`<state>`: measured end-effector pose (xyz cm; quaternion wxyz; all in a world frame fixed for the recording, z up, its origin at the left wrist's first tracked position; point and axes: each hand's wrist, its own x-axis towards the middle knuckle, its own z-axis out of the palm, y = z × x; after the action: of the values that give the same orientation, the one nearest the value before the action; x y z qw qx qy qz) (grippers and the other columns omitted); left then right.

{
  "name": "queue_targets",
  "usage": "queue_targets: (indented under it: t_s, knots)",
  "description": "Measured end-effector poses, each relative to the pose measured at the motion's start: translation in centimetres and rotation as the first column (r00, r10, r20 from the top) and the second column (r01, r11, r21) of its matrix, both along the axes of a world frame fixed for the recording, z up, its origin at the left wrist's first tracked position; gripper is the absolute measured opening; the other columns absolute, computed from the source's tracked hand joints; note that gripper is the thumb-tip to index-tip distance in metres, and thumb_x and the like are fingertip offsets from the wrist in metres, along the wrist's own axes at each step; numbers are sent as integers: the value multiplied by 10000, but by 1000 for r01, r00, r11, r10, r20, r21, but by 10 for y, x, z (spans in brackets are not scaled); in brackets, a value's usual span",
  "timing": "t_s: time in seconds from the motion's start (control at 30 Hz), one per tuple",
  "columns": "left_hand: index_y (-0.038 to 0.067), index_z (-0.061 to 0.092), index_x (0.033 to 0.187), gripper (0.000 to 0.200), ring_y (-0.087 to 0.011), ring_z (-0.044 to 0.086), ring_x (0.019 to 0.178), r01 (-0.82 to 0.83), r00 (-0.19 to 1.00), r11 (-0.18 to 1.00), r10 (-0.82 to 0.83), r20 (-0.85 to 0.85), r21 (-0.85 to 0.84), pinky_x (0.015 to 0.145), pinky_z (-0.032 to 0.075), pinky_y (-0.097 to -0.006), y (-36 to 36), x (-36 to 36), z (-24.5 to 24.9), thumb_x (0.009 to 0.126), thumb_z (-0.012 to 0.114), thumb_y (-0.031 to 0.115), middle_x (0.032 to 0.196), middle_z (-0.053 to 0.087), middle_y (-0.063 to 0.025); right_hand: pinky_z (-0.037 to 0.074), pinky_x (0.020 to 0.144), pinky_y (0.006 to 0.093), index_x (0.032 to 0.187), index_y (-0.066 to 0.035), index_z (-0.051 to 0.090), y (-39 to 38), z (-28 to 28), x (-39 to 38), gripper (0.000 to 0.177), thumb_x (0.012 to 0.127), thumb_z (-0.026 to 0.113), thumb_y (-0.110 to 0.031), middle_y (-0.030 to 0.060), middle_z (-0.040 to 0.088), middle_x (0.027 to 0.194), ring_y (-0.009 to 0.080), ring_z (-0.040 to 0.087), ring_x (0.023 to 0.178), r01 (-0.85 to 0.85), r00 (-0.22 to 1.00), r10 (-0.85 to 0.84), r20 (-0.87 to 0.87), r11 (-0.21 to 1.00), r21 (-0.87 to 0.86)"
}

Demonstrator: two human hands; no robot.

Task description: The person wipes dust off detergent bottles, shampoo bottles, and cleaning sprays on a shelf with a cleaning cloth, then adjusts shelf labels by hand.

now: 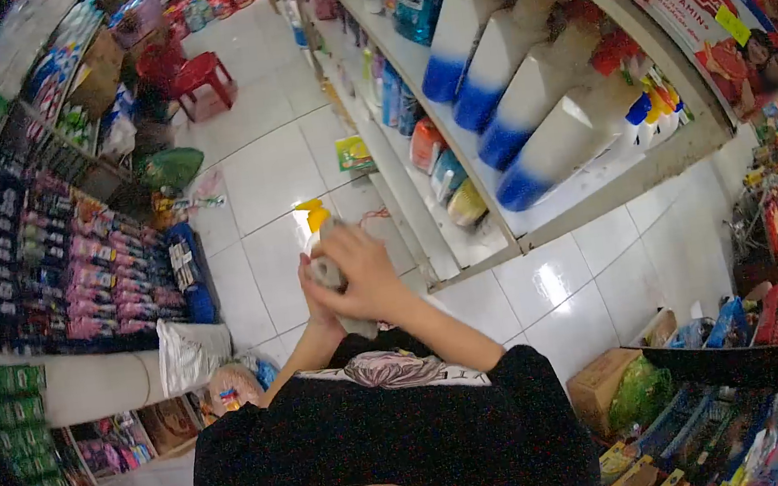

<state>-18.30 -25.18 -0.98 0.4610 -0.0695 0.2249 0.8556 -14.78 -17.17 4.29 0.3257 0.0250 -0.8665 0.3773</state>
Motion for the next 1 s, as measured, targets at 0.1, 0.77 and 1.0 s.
queue_targets:
  t_s: [0.1,0.77,1.0]
  knots:
    - [83,372,1096,591,-225,451,960,136,979,979,-156,130,152,828,362,-352,9,-24,-17,745,281,549,1046,448,-113,378,646,335,718,-50,487,-2,-20,-1,222,563,619,-137,91,486,727,269,469,684,90,996,-89,-16,993,79]
    - [-4,382,1070,380,-146,423,894,242,588,836,-530,-611,-492,794,323,-262,96,-270,-6,856,257,284,981,449,-94,362,500,275,648,-6,478,121,-19,-229,128,595,590,-37,98,464,620,217,455,549,465,820,-446,-359,884,-37]
    - [-28,361,1091,373,-161,390,952,172,437,906,-423,-794,-388,833,287,-258,122,-322,-10,860,236,237,1027,429,-119,366,493,293,628,-21,483,139,3,-285,127,574,594,-49,100,477,604,246,464,544,496,827,-429,-364,861,112]
